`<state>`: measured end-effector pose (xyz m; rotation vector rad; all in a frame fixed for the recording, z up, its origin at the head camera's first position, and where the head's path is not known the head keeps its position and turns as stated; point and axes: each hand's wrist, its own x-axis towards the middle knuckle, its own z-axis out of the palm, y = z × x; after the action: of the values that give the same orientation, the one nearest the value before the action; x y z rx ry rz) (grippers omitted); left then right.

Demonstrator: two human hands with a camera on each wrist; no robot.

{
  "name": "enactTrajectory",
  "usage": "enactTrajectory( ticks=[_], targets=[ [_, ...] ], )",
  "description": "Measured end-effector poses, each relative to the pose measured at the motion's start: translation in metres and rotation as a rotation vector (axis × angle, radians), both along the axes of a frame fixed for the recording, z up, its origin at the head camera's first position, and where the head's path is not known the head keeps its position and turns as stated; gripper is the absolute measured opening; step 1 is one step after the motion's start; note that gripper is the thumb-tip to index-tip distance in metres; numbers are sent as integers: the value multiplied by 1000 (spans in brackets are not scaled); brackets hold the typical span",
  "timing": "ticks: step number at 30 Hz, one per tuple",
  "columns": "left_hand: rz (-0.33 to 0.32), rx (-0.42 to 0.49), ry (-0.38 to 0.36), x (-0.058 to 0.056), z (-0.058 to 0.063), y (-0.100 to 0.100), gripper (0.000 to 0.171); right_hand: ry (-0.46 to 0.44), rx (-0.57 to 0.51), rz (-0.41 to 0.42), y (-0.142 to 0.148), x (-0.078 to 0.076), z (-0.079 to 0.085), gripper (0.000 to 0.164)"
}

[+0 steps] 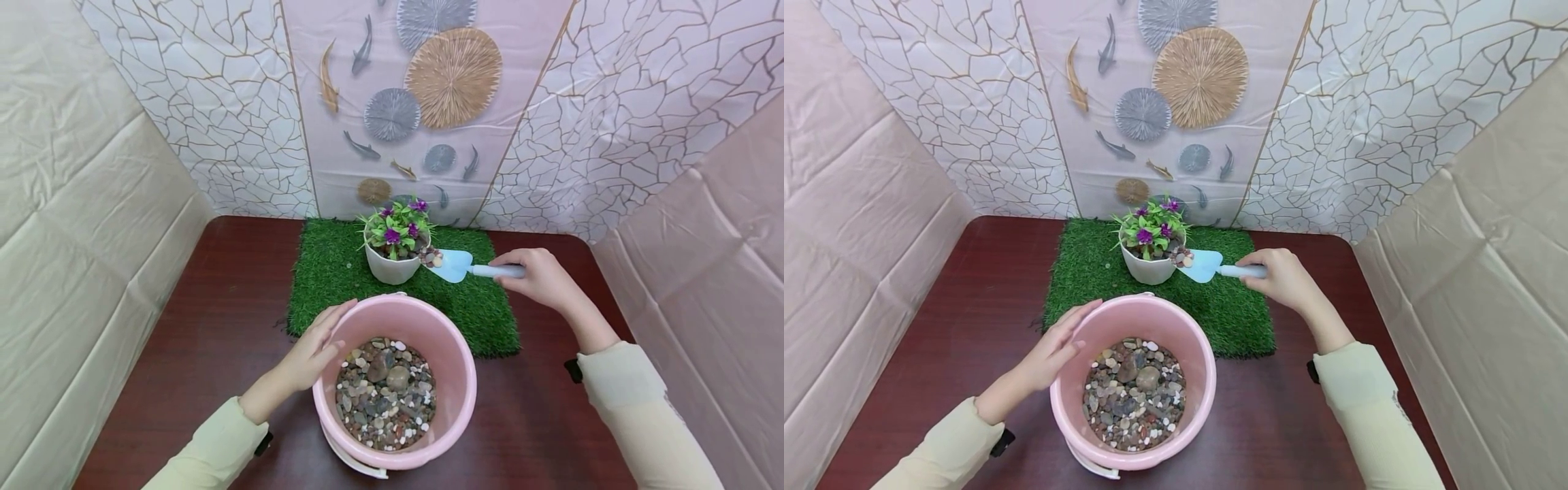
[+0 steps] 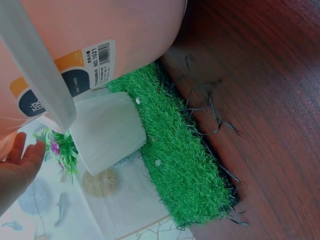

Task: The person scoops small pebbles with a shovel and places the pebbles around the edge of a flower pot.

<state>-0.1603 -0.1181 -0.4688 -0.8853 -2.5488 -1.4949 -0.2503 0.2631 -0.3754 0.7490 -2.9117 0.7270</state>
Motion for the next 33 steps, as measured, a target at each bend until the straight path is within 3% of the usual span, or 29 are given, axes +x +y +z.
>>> enactTrajectory(
  ticks=[25,33],
  targets=[
    [-4,3,7,0,-2,0,61,-36,95,-22,-15,-50,-17,20],
    [-4,2,14,-1,-3,-1,61,12,144,-32,-28,-62,-15,20]
  ],
)
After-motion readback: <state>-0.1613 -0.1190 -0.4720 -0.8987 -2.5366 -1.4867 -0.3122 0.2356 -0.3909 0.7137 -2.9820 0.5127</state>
